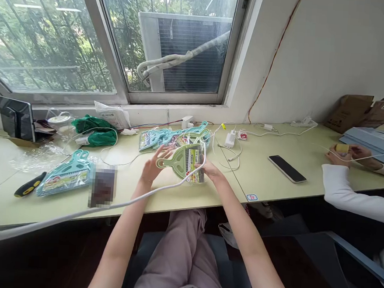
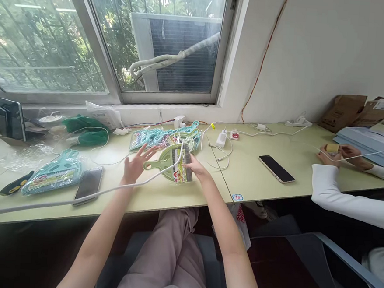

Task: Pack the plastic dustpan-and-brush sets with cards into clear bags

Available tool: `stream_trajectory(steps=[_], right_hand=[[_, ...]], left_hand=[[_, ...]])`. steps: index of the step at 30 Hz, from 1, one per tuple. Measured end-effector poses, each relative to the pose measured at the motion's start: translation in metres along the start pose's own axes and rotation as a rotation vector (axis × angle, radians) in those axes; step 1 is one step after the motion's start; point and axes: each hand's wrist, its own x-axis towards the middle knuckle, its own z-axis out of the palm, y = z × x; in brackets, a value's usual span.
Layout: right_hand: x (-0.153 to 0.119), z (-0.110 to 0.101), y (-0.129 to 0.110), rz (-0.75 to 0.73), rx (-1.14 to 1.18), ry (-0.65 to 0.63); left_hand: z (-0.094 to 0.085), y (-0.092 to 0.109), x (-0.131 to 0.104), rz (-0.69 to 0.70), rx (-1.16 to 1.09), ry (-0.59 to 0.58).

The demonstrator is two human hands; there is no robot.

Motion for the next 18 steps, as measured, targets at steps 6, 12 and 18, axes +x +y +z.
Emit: stream_trajectory(steps=[6,12,18], right_hand=[[0.003,0.001,-0.047,0.007,-0.373,-0.318],[0.016,0.016,-0.065,0.094,-0.581,-0.404],[0.022,0.011,-0.063,0.168,-0.444,-0.432]], left_hand=[[-0.013,-0.009,0.019,-0.267,0.337,-0.049],[0.012,-0.032,0.035,-0.221,0.617,-0.039],[0.013,-0.037,0.04,-0.22,0.603,0.065]])
